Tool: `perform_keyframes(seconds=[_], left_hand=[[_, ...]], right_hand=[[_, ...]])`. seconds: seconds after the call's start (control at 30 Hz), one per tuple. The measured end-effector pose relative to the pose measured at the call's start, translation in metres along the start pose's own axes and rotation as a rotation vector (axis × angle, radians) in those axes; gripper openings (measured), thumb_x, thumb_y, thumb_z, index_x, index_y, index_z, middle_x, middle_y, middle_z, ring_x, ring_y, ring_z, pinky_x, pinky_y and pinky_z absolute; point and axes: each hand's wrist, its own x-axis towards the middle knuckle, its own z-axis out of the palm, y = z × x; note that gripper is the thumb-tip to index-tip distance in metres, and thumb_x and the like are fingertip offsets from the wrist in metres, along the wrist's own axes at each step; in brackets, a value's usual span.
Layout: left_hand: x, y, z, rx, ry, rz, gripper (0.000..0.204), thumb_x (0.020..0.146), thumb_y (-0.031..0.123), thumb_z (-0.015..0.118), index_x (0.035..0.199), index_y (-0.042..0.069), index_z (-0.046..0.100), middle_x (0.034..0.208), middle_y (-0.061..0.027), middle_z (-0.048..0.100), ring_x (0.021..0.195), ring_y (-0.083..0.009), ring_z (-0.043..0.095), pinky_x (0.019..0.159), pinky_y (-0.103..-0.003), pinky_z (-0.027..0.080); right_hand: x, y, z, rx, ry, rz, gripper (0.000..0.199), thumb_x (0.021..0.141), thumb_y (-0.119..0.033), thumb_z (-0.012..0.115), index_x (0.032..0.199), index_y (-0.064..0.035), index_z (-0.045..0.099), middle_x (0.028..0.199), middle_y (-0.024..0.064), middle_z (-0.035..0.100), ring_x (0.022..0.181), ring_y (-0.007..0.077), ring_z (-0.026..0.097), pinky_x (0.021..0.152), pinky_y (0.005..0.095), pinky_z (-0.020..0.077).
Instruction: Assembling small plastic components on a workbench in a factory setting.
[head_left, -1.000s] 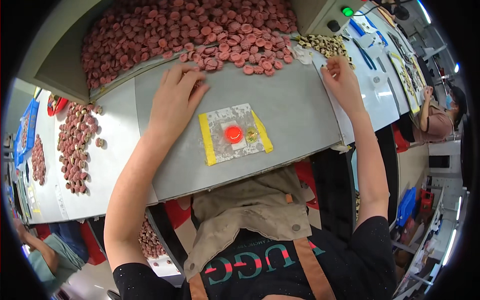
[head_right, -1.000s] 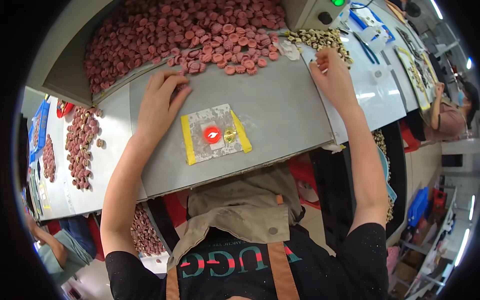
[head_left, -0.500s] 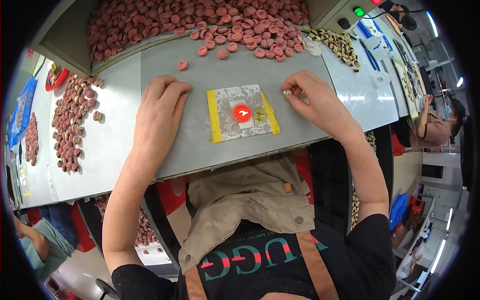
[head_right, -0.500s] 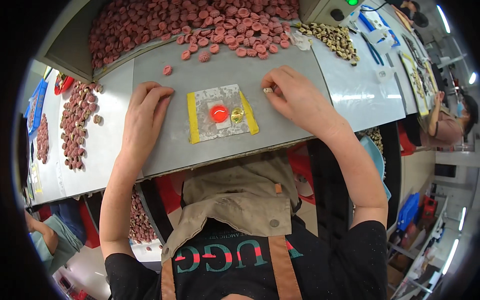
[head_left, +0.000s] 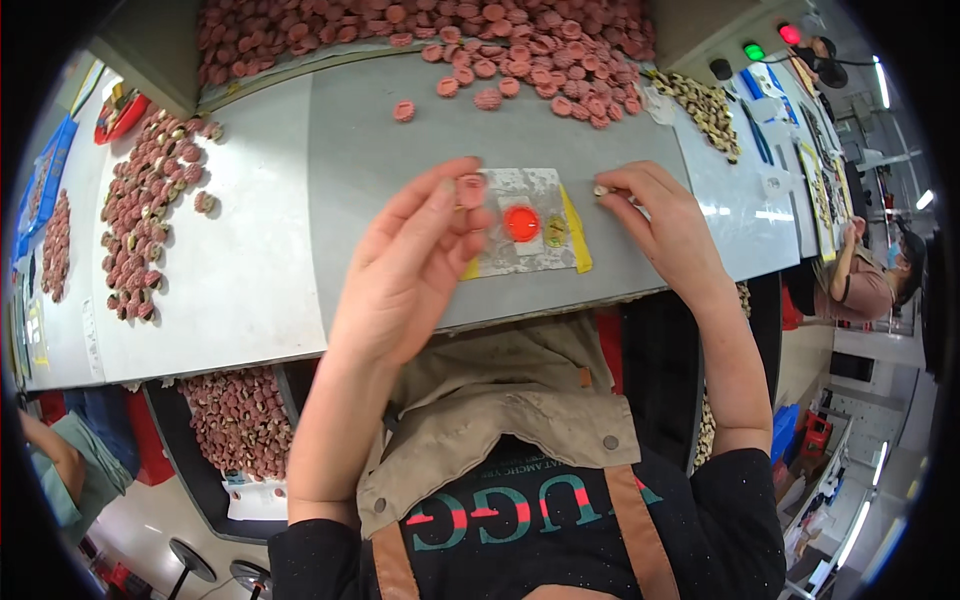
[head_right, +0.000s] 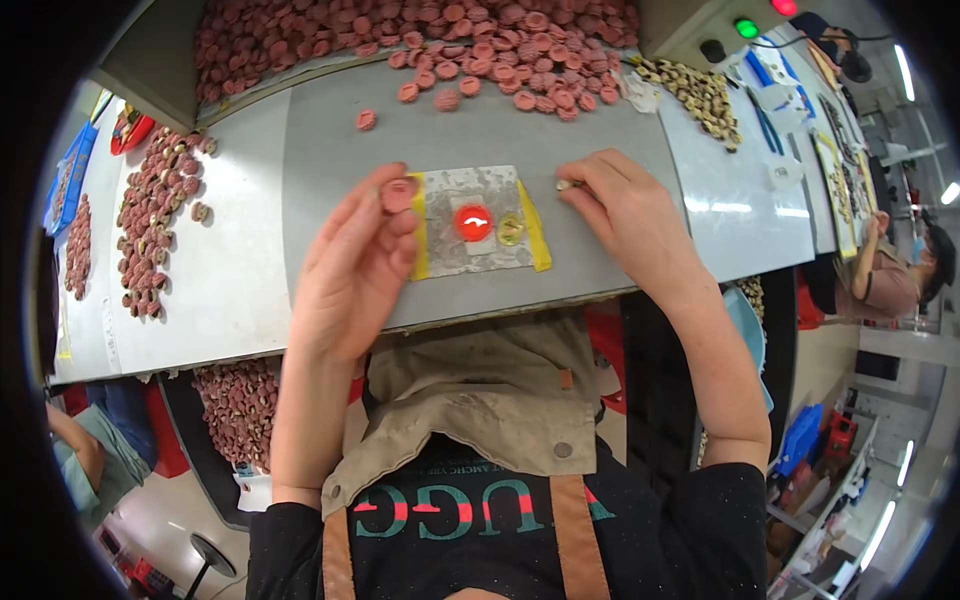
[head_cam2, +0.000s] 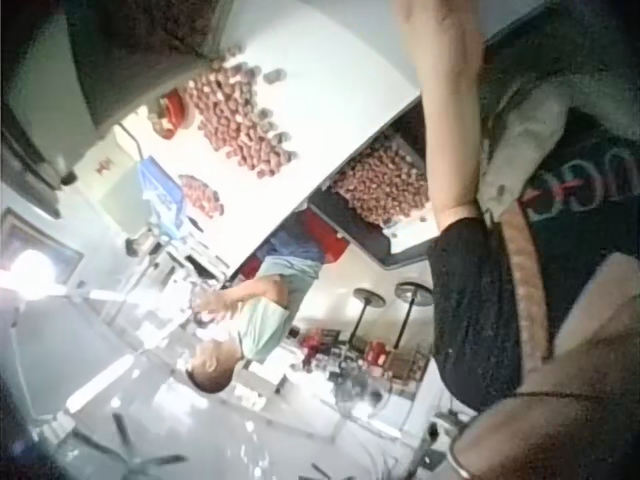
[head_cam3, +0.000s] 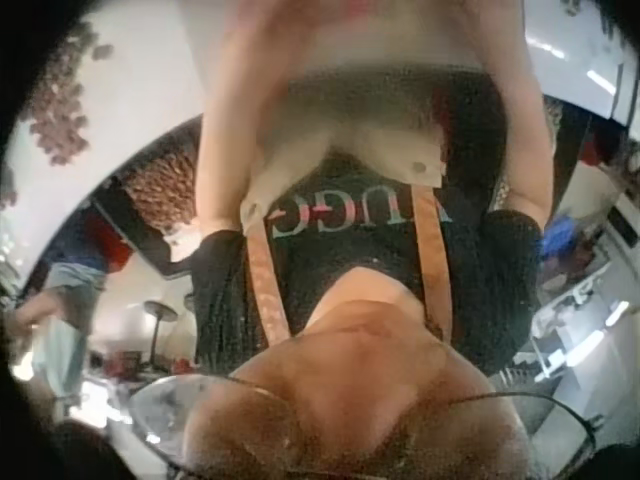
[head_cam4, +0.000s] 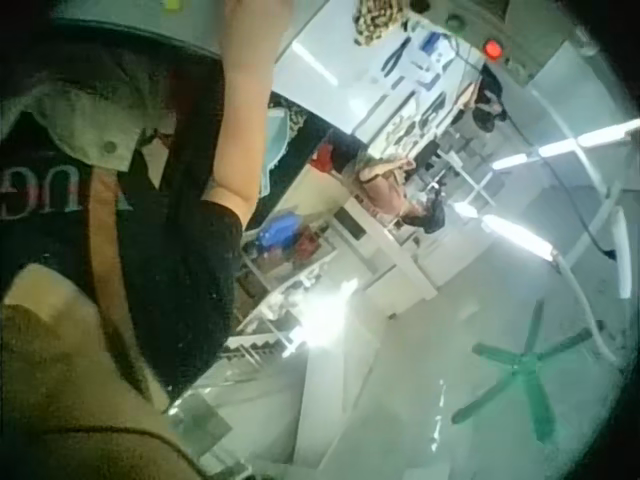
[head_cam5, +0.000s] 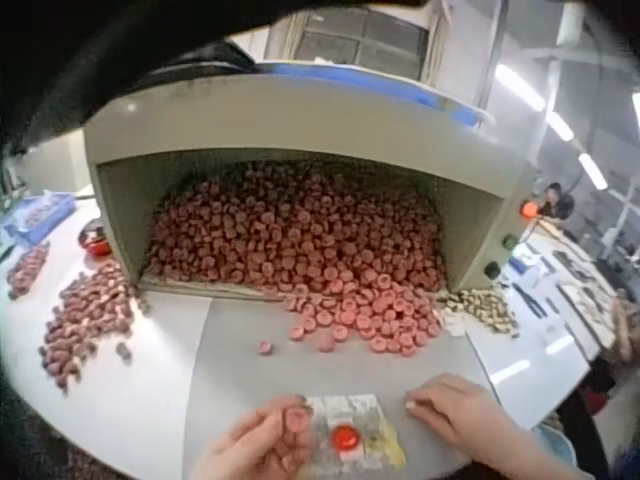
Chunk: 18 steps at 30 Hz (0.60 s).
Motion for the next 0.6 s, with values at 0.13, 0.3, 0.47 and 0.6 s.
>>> perform_keyframes(seconds=[0.13,0.3,0.47,0.6], left_hand=[[0.004,-0.012,-0.002,-0.137,-0.038,-0.057,0.036,0.096,0.018,0.049,0.126,0.0,0.045,0.106,-0.0023,0.056,0.092,-0.0088,0.056,0.078,-0.022,0.045],[0.003,-0.014,-0.005,-0.153,-0.078,-0.028,0.034,0.095,0.016,0.05,0.125,0.0,0.047,0.105,-0.0021,0.056,0.092,-0.0087,0.056,0.081,-0.022,0.045],[0.001,-0.014,0.0,-0.112,-0.031,0.024,0.032,0.095,0.015,0.051,0.123,0.001,0.048,0.104,-0.002,0.057,0.093,-0.009,0.056,0.081,-0.022,0.045],[0.0,-0.015,-0.006,-0.156,-0.086,0.011,0.03,0.093,0.013,0.053,0.121,0.002,0.049,0.105,-0.003,0.057,0.094,-0.0107,0.056,0.082,-0.023,0.045]], right_hand=[[0.0,-0.005,0.005,-0.1,0.007,0.029,0.017,0.084,-0.005,0.06,0.101,-0.0014,0.059,0.094,0.0115,0.058,0.08,0.0242,0.059,0.07,0.0301,0.0486],[0.006,-0.024,0.004,0.035,-0.028,0.065,0.015,0.084,-0.003,0.059,0.099,-0.0012,0.059,0.093,0.0112,0.058,0.079,0.0248,0.059,0.07,0.0307,0.0484],[0.011,-0.047,0.023,0.138,0.012,-0.17,0.018,0.081,-0.003,0.062,0.099,-0.0025,0.06,0.09,0.0108,0.057,0.081,0.0251,0.059,0.07,0.0322,0.0479],[0.014,-0.043,0.034,0.009,-0.001,-0.215,0.018,0.079,-0.003,0.063,0.097,-0.0037,0.062,0.089,0.0104,0.056,0.082,0.0261,0.058,0.07,0.0336,0.0478]])
